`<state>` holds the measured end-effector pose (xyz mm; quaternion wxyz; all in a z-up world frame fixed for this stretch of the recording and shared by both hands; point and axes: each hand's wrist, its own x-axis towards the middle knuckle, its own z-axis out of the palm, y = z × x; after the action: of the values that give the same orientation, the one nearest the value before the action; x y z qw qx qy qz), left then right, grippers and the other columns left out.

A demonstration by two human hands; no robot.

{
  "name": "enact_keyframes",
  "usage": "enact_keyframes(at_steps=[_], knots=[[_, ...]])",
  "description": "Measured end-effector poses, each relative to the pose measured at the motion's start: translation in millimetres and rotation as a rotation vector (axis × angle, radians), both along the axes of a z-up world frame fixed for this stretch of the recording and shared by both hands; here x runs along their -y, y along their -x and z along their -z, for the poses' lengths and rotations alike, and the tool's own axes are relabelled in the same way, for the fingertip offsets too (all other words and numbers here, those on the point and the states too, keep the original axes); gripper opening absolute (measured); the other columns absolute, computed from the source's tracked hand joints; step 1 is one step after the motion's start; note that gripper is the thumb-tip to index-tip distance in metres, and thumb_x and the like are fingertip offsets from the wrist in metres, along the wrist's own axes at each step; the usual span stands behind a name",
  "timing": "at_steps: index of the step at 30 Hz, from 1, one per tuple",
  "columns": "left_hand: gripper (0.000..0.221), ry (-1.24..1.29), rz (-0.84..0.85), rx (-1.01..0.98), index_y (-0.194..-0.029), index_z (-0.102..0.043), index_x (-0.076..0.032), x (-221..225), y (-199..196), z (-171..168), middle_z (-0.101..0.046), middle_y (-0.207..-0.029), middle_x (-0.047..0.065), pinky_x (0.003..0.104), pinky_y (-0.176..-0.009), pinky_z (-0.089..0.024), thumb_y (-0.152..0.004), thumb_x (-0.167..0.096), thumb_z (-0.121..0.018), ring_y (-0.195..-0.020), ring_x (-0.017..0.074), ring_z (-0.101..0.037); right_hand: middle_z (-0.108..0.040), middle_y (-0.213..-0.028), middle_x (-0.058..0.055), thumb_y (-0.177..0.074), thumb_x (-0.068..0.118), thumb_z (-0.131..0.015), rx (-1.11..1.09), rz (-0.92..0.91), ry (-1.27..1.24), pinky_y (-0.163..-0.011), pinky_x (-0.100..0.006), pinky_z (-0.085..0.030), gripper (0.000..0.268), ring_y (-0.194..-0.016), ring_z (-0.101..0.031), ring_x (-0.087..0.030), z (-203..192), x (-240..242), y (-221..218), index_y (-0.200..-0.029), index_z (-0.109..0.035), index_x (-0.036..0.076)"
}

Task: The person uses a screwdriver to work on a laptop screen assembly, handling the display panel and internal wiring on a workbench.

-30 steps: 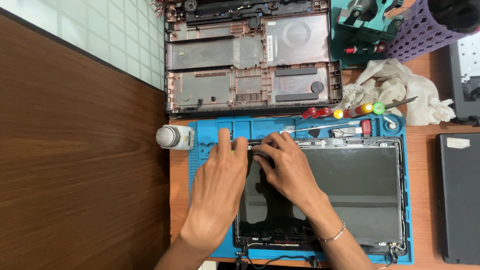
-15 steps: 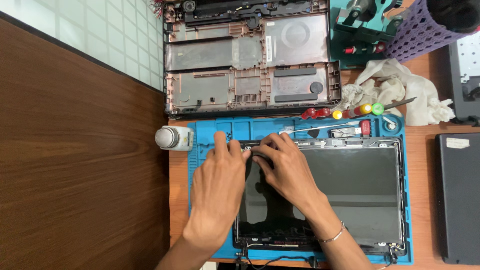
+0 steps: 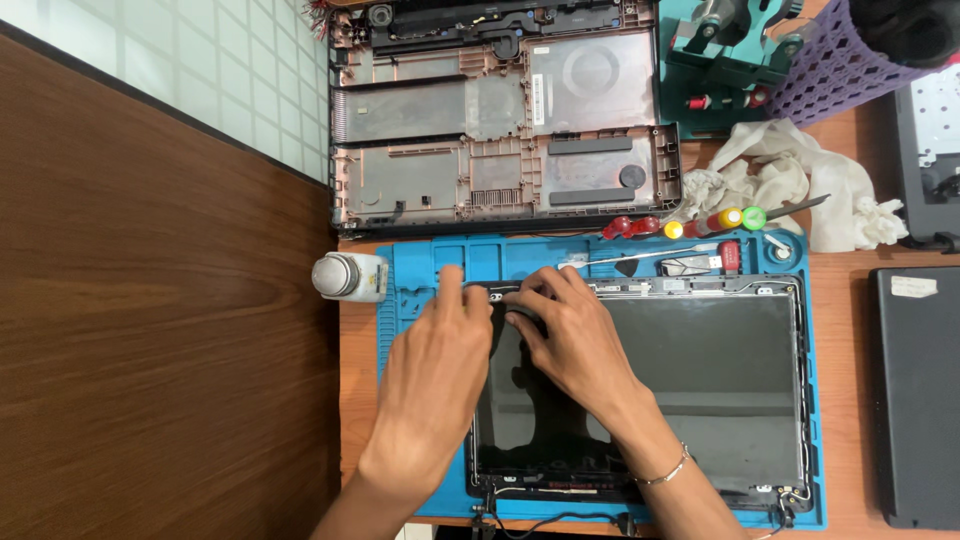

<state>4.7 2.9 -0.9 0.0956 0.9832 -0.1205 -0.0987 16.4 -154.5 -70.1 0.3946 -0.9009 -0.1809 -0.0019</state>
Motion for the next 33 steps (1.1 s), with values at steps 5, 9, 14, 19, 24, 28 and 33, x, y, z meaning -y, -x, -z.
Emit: enact_keyframes(at_steps=[5, 9, 14, 19, 24, 28, 33], knots=[[0.023, 0.047, 0.046, 0.118, -0.097, -0.056, 0.003, -0.1, -1.1, -2.6, -0.049, -0.105, 0.017, 0.035, -0.063, -0.061, -0.077, 0.008, -0.066, -0.089, 0.0282, -0.070, -0.065, -0.098, -0.009, -0.083, 0.007, -0.075, 0.003, -0.004, -0.003, -0.082, -0.043, -0.049, 0.018, -0.092, -0.058, -0.031, -2.2, 0.3, -0.3, -0.101, -0.076, 0.003], [0.036, -0.087, -0.004, -0.003, -0.101, -0.056, 0.004, 0.6, 0.0, -2.2, -0.048, -0.116, 0.017, 0.030, -0.066, -0.062, -0.068, 0.010, -0.067, -0.094, 0.0277, -0.070, -0.065, -0.098, -0.009, -0.083, 0.007, -0.075, -0.002, -0.002, -0.009, -0.082, -0.043, -0.050, 0.017, -0.093, -0.058, -0.031, -1.5, 0.0, 0.1, -0.100, -0.076, 0.003], [0.014, -0.061, 0.018, 0.056, -0.095, -0.057, 0.006, 4.4, -1.3, 2.8, -0.050, -0.108, 0.016, 0.032, -0.063, -0.062, -0.084, 0.005, -0.066, -0.088, 0.0255, -0.071, -0.065, -0.098, -0.009, -0.083, 0.006, -0.075, 0.008, 0.001, -0.014, -0.082, -0.043, -0.050, 0.020, -0.093, -0.058, -0.031, -0.3, -0.2, 0.1, -0.102, -0.076, 0.003], [0.020, 0.010, 0.072, 0.155, -0.097, -0.058, 0.005, 3.3, -2.5, 1.7, -0.050, -0.106, 0.016, 0.033, -0.061, -0.061, -0.079, 0.005, -0.067, -0.084, 0.0258, -0.070, -0.066, -0.099, -0.008, -0.082, 0.006, -0.076, -0.006, 0.003, 0.001, -0.083, -0.042, -0.050, 0.017, -0.093, -0.058, -0.031, 0.1, -0.3, -0.2, -0.099, -0.075, 0.003], [0.023, -0.069, -0.024, 0.012, -0.097, -0.056, 0.004, 3.5, -3.5, 0.1, -0.049, -0.109, 0.016, 0.035, -0.064, -0.061, -0.098, -0.017, -0.066, -0.087, 0.0269, -0.070, -0.065, -0.099, -0.009, -0.082, 0.006, -0.076, 0.011, -0.005, -0.025, -0.083, -0.043, -0.050, 0.021, -0.093, -0.058, -0.031, -0.3, -0.2, -0.6, -0.102, -0.076, 0.004], [0.012, -0.030, 0.080, 0.105, -0.090, -0.057, 0.005, 1.6, -8.1, -0.3, -0.050, -0.104, 0.017, 0.036, -0.065, -0.061, -0.082, 0.004, -0.065, -0.086, 0.0285, -0.071, -0.065, -0.099, -0.009, -0.081, 0.005, -0.076, 0.000, -0.001, -0.021, -0.083, -0.043, -0.050, 0.021, -0.093, -0.058, -0.032, -0.7, -0.9, -0.6, -0.102, -0.075, 0.003], [0.014, 0.024, 0.133, 0.068, -0.090, -0.056, 0.006, 2.3, -9.0, -6.6, -0.050, -0.107, 0.018, 0.036, -0.066, -0.061, -0.078, 0.005, -0.065, -0.086, 0.0292, -0.071, -0.065, -0.099, -0.009, -0.080, 0.004, -0.075, 0.004, -0.004, -0.010, -0.083, -0.043, -0.050, 0.021, -0.093, -0.058, -0.032, -1.1, 0.0, 0.0, -0.102, -0.074, 0.002]])
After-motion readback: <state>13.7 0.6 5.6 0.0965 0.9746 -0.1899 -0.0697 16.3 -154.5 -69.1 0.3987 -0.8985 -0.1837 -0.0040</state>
